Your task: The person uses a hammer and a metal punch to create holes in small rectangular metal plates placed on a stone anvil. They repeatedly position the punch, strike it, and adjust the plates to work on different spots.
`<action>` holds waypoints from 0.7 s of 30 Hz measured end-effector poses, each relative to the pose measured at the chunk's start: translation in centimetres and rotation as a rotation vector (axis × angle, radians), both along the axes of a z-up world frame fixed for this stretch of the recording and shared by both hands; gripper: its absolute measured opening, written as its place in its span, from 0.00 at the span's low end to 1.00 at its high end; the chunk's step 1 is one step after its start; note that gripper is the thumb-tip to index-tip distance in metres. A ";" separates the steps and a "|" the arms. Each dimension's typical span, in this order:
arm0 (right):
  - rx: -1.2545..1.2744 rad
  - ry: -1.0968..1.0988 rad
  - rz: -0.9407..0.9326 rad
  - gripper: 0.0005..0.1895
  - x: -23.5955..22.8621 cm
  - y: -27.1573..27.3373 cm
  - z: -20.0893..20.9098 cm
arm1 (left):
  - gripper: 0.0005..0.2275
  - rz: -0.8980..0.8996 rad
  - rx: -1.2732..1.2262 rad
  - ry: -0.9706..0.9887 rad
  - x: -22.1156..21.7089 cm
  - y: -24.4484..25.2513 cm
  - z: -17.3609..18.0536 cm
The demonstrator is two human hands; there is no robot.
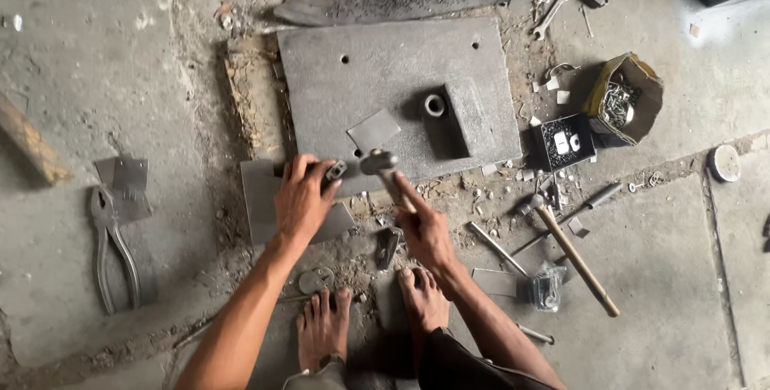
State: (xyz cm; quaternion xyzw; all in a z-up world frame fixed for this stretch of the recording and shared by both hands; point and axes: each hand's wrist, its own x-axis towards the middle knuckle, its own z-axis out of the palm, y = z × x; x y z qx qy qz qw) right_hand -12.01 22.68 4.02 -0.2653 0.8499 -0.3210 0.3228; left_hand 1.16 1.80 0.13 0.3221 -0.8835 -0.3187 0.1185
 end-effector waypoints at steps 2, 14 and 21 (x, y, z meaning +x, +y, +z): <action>-0.084 0.090 0.030 0.33 -0.3 1.2 -0.8 | 0.14 0.029 -0.075 0.066 -0.3 -0.3 -0.1; -0.051 0.144 0.054 0.32 0.3 2.4 0.0 | 0.13 0.144 0.261 -0.062 4.3 -3.7 -0.4; -0.186 0.138 0.221 0.31 2.4 -2.7 2.5 | 0.11 0.092 0.234 0.024 3.7 -4.9 -2.8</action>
